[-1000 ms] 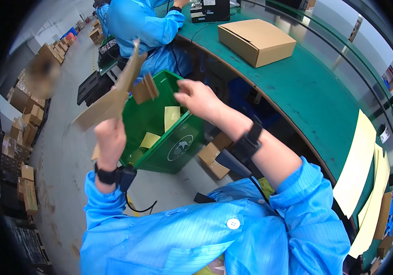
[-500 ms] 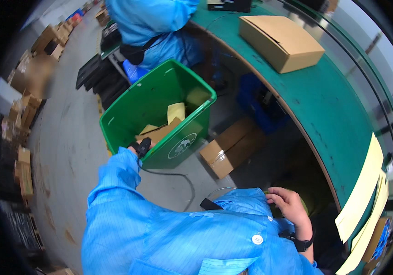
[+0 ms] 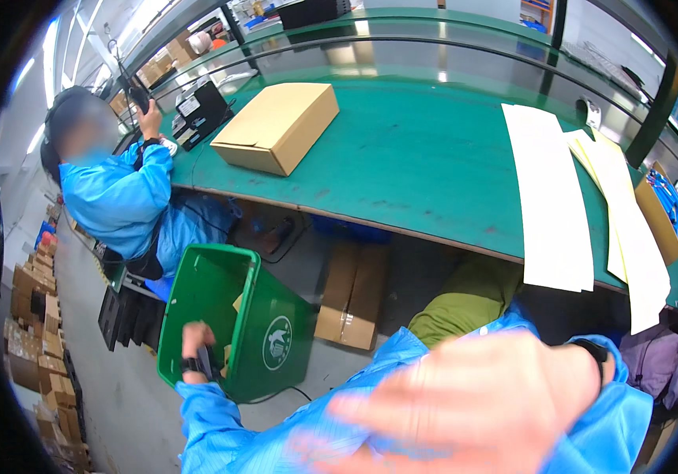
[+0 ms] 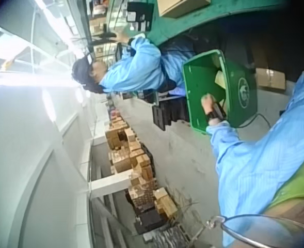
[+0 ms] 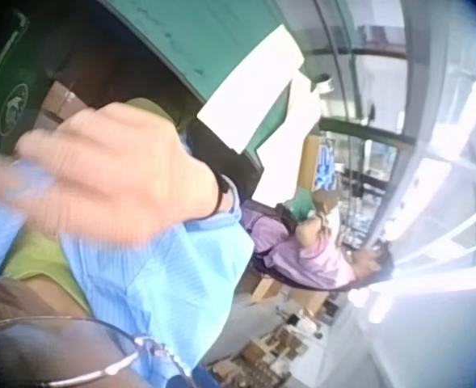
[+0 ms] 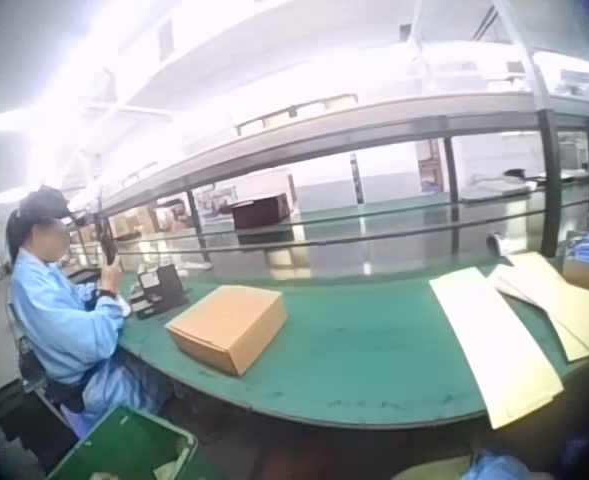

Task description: The recorder assembles small battery packs by applying insulation sheets to individual cells and placing them into a box.

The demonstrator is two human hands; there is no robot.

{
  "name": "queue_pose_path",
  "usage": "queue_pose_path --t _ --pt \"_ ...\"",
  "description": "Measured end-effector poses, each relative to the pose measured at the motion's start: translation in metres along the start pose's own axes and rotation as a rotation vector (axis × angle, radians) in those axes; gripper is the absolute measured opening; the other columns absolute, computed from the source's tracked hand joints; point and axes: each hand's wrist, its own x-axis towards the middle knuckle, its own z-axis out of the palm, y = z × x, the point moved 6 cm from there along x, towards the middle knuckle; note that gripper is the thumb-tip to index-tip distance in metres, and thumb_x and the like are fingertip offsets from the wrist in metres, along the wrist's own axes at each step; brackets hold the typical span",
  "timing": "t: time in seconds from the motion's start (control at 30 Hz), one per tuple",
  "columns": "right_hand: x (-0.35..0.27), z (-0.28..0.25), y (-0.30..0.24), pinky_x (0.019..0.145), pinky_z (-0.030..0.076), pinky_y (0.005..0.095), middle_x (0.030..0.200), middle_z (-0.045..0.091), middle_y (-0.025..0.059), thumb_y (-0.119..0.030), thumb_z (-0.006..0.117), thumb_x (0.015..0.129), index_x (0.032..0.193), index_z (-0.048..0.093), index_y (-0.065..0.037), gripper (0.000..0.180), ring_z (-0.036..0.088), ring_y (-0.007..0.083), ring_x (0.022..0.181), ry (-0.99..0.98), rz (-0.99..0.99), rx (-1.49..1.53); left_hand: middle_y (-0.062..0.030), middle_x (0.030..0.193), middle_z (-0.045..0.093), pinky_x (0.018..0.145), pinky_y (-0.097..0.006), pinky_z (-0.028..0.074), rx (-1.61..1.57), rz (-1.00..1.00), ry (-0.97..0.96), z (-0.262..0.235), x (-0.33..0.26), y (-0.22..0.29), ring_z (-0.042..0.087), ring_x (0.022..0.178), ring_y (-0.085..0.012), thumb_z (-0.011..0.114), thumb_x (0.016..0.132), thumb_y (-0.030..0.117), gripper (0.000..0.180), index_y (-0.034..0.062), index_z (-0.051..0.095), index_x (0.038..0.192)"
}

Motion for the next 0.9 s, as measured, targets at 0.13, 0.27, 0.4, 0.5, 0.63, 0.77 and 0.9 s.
queue_pose_path --t 0.13,0.27,0.4,0.5,0.63,0.77,0.9 --pt "0.015 -0.002 -0.034 0.043 0.039 0.0207 0.073 0.066 0.0045 -0.035 0.078 0.061 0.089 0.073 -0.018 0.033 0.054 0.0148 0.050 0.514 0.371 -0.219 -0.0005 0.072 0.056 0.053 -0.021 0.038 -1.051 -0.059 0.239 -0.137 0.076 0.152 0.050 0.061 -0.0074 0.050 0.093 0.016 0.019 0.0013 0.060 0.088" --pt "0.052 -0.011 -0.033 0.048 0.042 0.0238 0.074 0.063 0.0091 -0.018 0.067 0.077 0.089 0.069 -0.007 0.016 0.057 0.0175 0.059 0.324 0.122 -0.125 -0.0071 0.092 0.064 0.074 -0.023 0.047 -1.137 0.158 0.225 -0.193 0.139 0.270 0.060 0.083 -0.0120 0.053 0.092 0.016 0.023 -0.0014 0.062 0.103" --pt "0.057 0.002 0.024 0.047 0.047 0.0261 0.074 0.062 0.0077 -0.008 0.060 0.069 0.096 0.061 0.003 0.030 0.059 0.0192 0.056 -0.474 0.090 -0.230 -0.0091 0.083 0.066 0.070 -0.029 0.046 -0.918 0.174 0.413 -0.193 0.218 0.264 0.061 0.077 -0.0197 0.059 0.085 0.023 0.027 -0.0017 0.065 0.096" --pt "0.058 -0.023 0.095 0.058 0.051 0.0375 0.073 0.062 0.0142 -0.009 0.066 0.074 0.101 0.061 0.000 0.029 0.061 0.0308 0.064 -0.411 0.341 -0.356 -0.0178 0.093 0.065 0.075 -0.032 0.046 -0.561 -0.138 0.395 -0.196 0.247 0.273 0.061 0.084 -0.0293 0.061 0.079 0.023 0.030 -0.0009 0.063 0.097" --pt "0.071 -0.054 0.176 0.077 0.050 0.0408 0.086 0.063 0.0238 -0.016 0.055 0.085 0.107 0.060 0.002 0.029 0.061 0.0375 0.083 -0.257 0.606 -0.247 -0.0199 0.113 0.058 0.085 -0.030 0.044 -0.794 -0.060 0.463 -0.178 0.309 0.227 0.057 0.101 -0.0261 0.065 0.078 0.028 0.042 -0.0020 0.058 0.107" --pt "0.050 -0.042 0.252 0.083 0.048 0.0396 0.098 0.064 0.0221 -0.023 0.056 0.086 0.112 0.058 0.002 0.036 0.061 0.0355 0.093 -0.254 0.808 -0.209 -0.0084 0.099 0.064 0.081 -0.027 0.045 -1.061 0.041 0.390 -0.161 0.323 0.210 0.058 0.090 -0.0144 0.068 0.079 0.029 0.043 -0.0041 0.062 0.106" --pt "0.031 -0.038 0.331 0.084 0.048 0.0391 0.101 0.064 0.0203 -0.028 0.059 0.085 0.112 0.057 0.004 0.041 0.061 0.0339 0.096 -0.216 0.817 -0.146 -0.0055 0.093 0.063 0.077 -0.025 0.045 -1.165 0.094 0.463 -0.153 0.297 0.241 0.057 0.085 -0.0111 0.067 0.081 0.021 0.032 -0.0015 0.061 0.102"
